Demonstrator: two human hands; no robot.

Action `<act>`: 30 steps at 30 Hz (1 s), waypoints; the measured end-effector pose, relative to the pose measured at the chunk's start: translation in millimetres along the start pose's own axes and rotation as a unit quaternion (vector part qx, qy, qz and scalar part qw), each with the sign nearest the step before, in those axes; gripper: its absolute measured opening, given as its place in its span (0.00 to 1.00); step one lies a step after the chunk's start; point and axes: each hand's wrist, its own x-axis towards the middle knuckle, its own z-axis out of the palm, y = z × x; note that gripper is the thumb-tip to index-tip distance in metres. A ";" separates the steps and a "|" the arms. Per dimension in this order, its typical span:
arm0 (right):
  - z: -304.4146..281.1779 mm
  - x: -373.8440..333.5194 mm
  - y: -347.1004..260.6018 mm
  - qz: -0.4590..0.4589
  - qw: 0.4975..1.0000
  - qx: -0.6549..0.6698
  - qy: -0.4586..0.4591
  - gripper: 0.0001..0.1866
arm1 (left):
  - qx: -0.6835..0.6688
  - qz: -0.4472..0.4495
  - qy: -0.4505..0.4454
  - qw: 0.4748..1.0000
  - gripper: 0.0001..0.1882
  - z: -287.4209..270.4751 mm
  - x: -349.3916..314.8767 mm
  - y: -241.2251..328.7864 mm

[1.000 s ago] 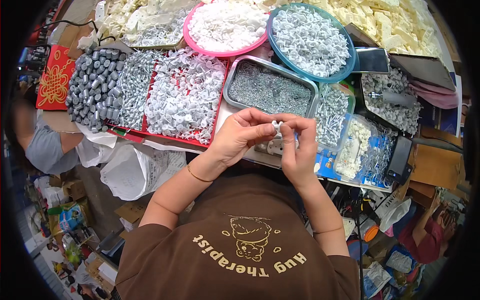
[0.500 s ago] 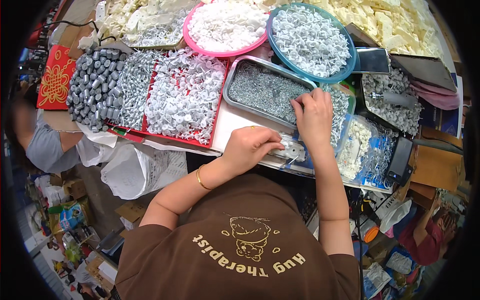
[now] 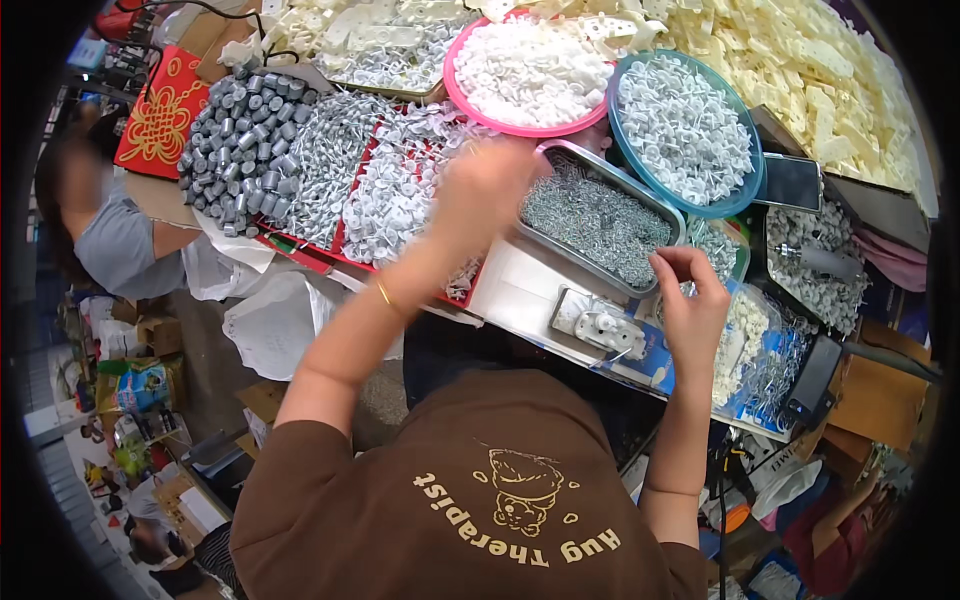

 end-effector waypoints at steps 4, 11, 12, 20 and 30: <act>0.5 -5.0 -10.7 0.002 0.999 0.021 -0.025 0.06 | 0.322 -0.112 0.049 0.939 0.08 -46.3 64.1 -154.4; -9.9 -12.7 -11.3 0.000 1.000 0.009 -0.008 0.05 | 0.290 -0.179 -0.043 0.939 0.12 -48.1 70.6 -189.7; -13.1 -14.8 -12.8 0.028 0.998 0.064 -0.001 0.05 | 0.273 -0.232 0.005 0.934 0.14 -47.7 68.7 -172.3; 10.3 -8.0 -40.7 0.075 0.960 0.267 -0.051 0.04 | -0.445 -0.262 -0.070 0.853 0.05 -23.9 -1.0 27.0; 14.9 -23.3 -25.7 0.172 0.859 0.468 -0.112 0.08 | -0.643 -0.309 -0.108 0.692 0.07 15.9 -38.1 83.5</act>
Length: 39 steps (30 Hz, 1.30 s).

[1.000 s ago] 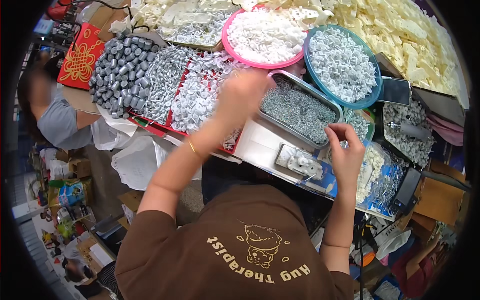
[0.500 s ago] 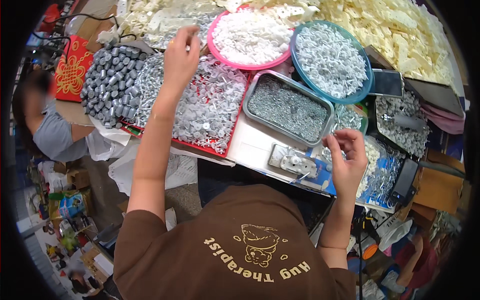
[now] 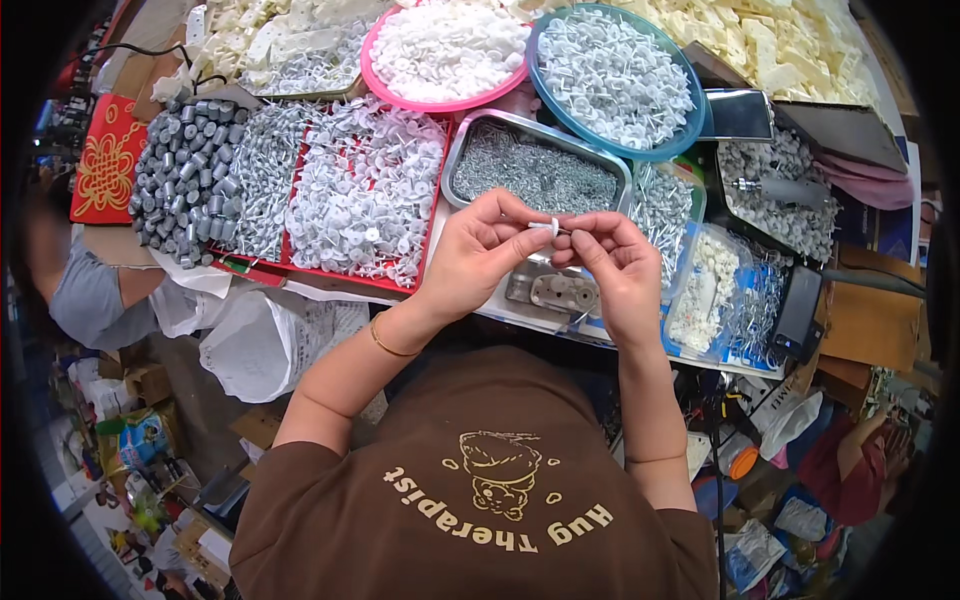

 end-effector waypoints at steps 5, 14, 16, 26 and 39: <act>-2.3 -3.2 3.3 -0.022 0.996 -0.079 -0.016 0.07 | 0.073 -0.006 0.018 0.997 0.08 4.1 -7.3 -4.4; -15.7 -25.5 -7.7 -0.069 0.953 -0.283 0.080 0.09 | 0.573 0.297 -0.116 0.755 0.10 1.2 -37.2 -11.9; -20.9 -25.9 -0.2 -0.109 0.903 -0.416 0.012 0.09 | 0.606 0.318 -0.095 0.723 0.10 -0.5 -40.4 -27.3; -0.8 -29.2 -13.8 -0.195 0.746 -0.624 -0.127 0.14 | 0.607 0.237 -0.007 0.759 0.08 7.3 -41.1 -22.8; -16.7 -30.5 -29.5 -0.161 0.805 -0.568 -0.068 0.23 | 0.748 0.187 0.208 0.602 0.08 -97.5 -22.4 46.6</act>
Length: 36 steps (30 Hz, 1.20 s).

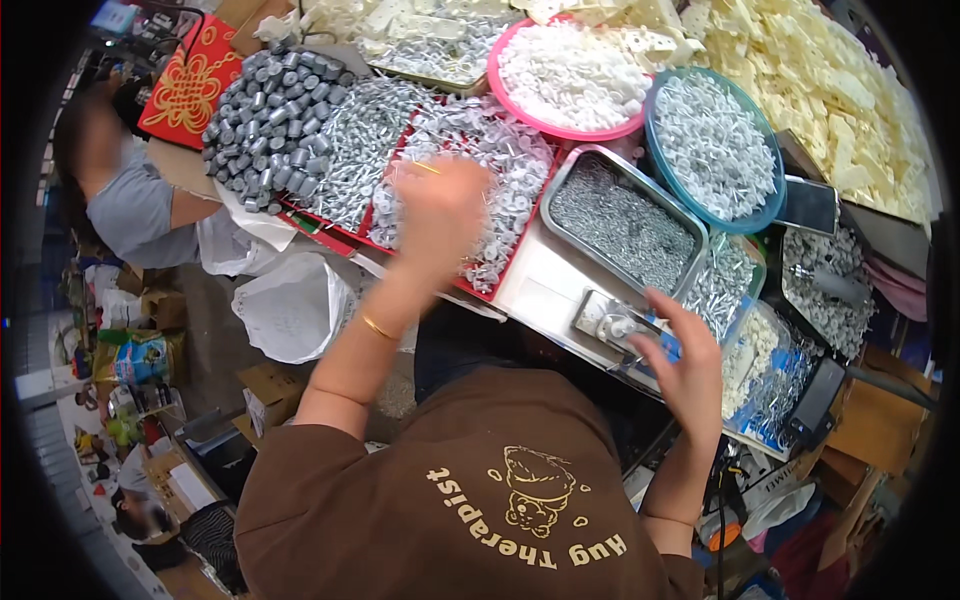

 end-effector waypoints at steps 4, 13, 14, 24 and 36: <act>-3.0 -1.6 23.0 0.072 0.995 0.026 0.067 0.18 | 0.318 -0.073 0.001 0.945 0.21 -26.7 17.7 -140.1; -77.0 49.3 79.7 0.177 0.945 -0.050 0.270 0.10 | 0.207 0.040 -0.025 0.977 0.08 -37.6 17.4 -176.6; -93.0 55.5 113.8 0.192 0.931 -0.127 0.284 0.11 | 0.185 0.058 -0.016 0.981 0.08 -36.6 19.4 -176.4; -98.6 105.9 199.7 0.309 0.793 -0.480 0.213 0.17 | 0.160 0.110 -0.005 0.981 0.12 -38.3 21.5 -178.8; -91.0 92.1 209.8 0.265 0.819 -0.419 0.289 0.15 | -0.309 -0.172 0.142 0.925 0.07 -5.5 -14.7 -185.1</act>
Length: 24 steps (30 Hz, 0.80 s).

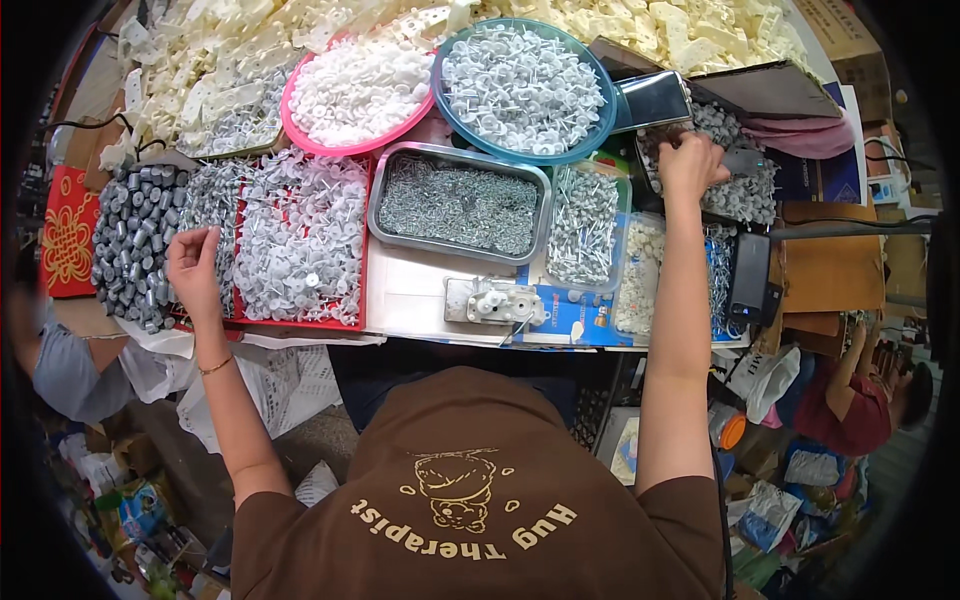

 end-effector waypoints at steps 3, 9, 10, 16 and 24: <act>1.9 -2.7 -0.5 0.029 0.999 -0.010 -0.006 0.16 | -0.101 -0.099 -0.033 0.989 0.12 16.1 -11.7 31.7; 7.5 3.7 -8.4 0.031 0.997 -0.070 -0.021 0.19 | -0.144 -0.131 -0.053 0.979 0.09 36.3 -25.5 61.3; -0.2 4.4 -8.2 0.039 0.997 -0.055 -0.033 0.20 | -0.144 -0.123 -0.055 0.980 0.09 41.8 -29.2 66.8; -61.8 -42.9 0.9 0.075 0.892 0.443 0.042 0.12 | -0.210 -0.142 -0.144 0.957 0.09 78.6 -57.2 130.8; -177.4 -172.2 -74.2 -0.142 0.770 0.523 -0.336 0.06 | -0.193 -0.084 -0.300 0.930 0.11 131.8 -110.8 171.6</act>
